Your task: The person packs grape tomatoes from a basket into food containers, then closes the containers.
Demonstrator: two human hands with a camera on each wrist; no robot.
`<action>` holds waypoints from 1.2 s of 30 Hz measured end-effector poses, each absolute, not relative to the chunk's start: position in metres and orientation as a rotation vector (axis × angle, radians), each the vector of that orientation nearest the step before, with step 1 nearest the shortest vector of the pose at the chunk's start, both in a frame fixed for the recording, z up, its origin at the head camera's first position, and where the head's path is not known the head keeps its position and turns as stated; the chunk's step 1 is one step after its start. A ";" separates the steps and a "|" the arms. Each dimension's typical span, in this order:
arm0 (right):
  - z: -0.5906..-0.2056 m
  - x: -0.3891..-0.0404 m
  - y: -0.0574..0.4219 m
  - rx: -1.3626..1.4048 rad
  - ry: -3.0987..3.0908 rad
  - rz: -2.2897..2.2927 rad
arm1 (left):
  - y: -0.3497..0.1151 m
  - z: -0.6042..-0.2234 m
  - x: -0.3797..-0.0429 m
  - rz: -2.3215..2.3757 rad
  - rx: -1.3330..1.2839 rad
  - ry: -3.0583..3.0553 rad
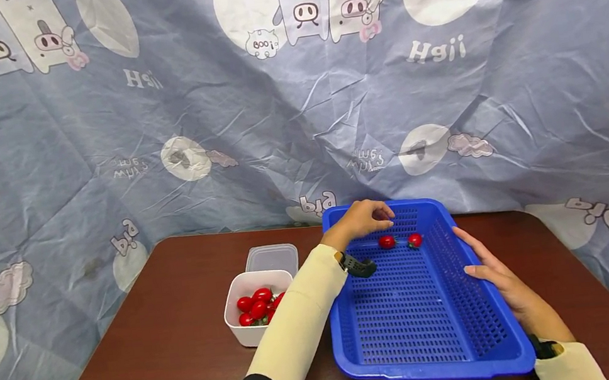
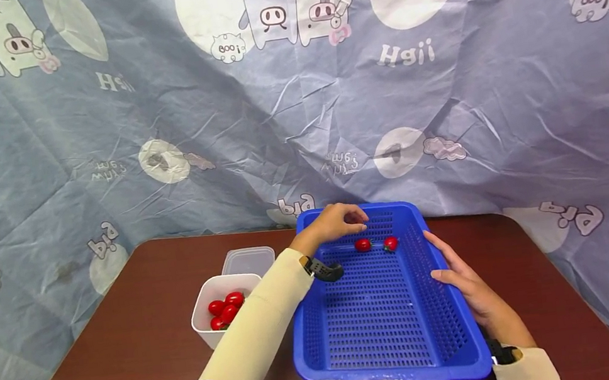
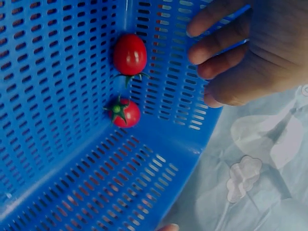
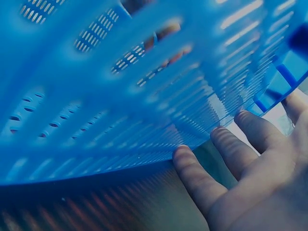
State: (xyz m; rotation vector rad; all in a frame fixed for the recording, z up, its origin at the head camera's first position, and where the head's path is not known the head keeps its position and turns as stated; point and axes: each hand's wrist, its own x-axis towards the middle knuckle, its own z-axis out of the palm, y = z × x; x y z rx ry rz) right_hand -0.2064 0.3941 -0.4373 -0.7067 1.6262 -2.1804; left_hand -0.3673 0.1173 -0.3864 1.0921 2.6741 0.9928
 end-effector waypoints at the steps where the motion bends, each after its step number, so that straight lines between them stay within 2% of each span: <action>1: -0.438 -0.207 0.395 -0.722 1.610 -2.184 | 0.118 -0.388 -0.367 0.968 1.101 2.672; 26: -0.434 -0.206 0.397 -0.640 1.696 -2.149 | 0.126 -0.400 -0.357 0.457 1.070 2.621; 36: -0.434 -0.205 0.396 -0.601 1.714 -2.150 | 0.127 -0.400 -0.354 0.437 1.115 2.563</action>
